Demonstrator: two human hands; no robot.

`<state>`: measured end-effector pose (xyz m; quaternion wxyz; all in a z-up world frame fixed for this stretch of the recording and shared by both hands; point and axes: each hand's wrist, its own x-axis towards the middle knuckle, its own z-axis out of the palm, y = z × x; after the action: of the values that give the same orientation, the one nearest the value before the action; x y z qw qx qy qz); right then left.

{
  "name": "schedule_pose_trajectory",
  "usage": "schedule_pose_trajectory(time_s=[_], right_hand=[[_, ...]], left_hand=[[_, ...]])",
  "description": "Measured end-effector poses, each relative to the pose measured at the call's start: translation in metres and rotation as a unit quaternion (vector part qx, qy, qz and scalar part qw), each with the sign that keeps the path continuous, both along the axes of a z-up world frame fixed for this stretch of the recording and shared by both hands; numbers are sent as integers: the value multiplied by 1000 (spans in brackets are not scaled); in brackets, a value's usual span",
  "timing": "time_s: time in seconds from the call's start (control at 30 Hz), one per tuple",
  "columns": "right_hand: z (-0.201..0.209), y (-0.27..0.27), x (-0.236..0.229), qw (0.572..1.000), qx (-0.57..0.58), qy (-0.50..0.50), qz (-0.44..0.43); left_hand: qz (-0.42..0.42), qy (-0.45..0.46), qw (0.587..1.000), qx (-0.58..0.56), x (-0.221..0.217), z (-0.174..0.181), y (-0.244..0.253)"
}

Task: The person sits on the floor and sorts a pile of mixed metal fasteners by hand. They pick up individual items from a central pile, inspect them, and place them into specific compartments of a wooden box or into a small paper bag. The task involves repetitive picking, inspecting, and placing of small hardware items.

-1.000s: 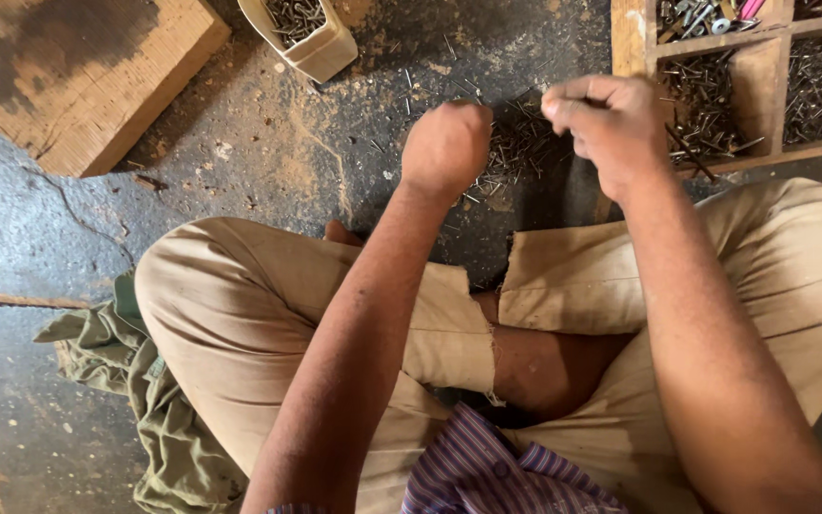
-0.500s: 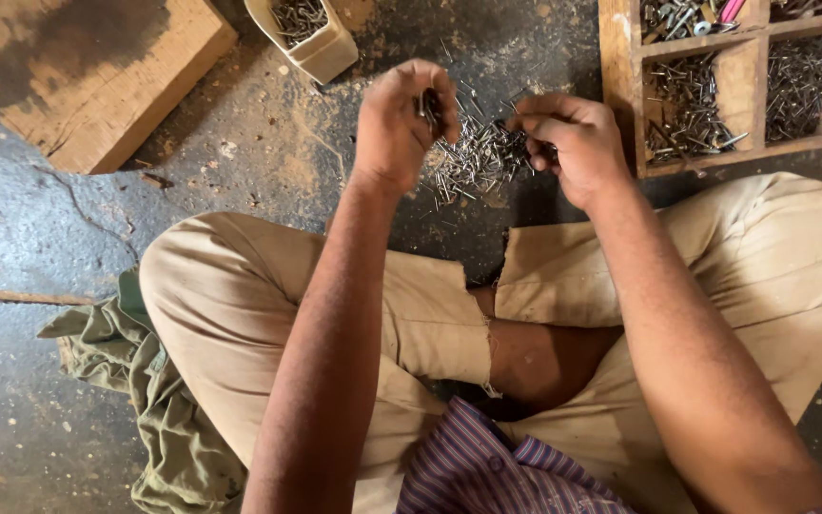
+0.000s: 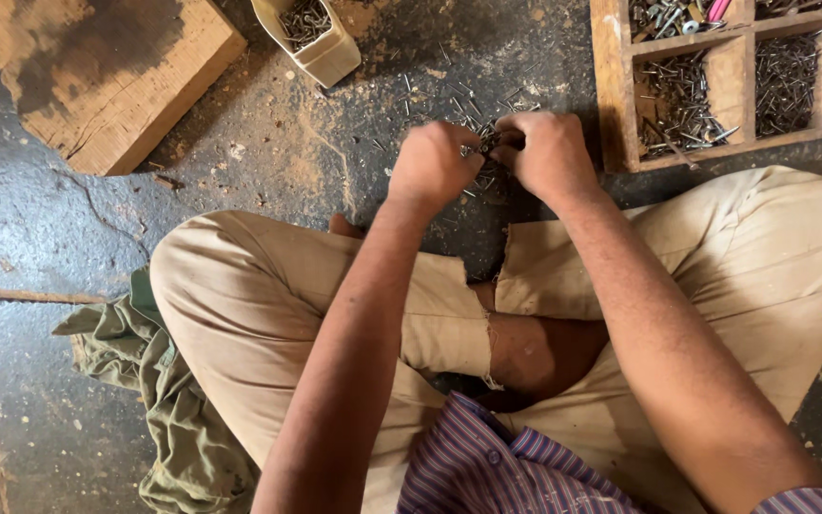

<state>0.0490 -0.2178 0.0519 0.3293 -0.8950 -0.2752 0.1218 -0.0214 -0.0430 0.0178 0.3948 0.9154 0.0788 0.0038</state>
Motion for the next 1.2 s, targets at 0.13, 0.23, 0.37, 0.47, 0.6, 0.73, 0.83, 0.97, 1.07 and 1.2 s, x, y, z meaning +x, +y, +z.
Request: schedule_pose_trajectory(time_s=[0.13,0.23,0.37,0.47,0.6,0.73,0.83,0.97,1.07,1.2], right_hand=[[-4,-1,1,999,-27,-27,12],[-13,-1,-2,999,-49,-18,7],[-15,0,5,997,-57,46,-39],[-13,-8,15,981,4,158,-110],[-7,-30,32,848,275,404,-207],[-1,-39,35,681,498,520,-132],[2,-37,34,710,473,505,-134],[6,-37,33,681,489,529,-133],[0,-31,28,778,372,465,-199],[-11,-12,20,958,117,202,-165]], left_hand=[[-42,27,998,39,3,11,-9],[-21,47,998,40,5,14,-11],[-3,25,1000,-4,8,10,-11],[0,-9,999,-49,9,3,-9],[14,-35,992,-122,14,-2,1],[106,61,899,-420,15,3,14],[100,83,744,-656,12,11,20],[47,48,682,-728,8,18,22],[26,39,694,-719,7,22,23],[92,49,721,-685,8,27,20]])
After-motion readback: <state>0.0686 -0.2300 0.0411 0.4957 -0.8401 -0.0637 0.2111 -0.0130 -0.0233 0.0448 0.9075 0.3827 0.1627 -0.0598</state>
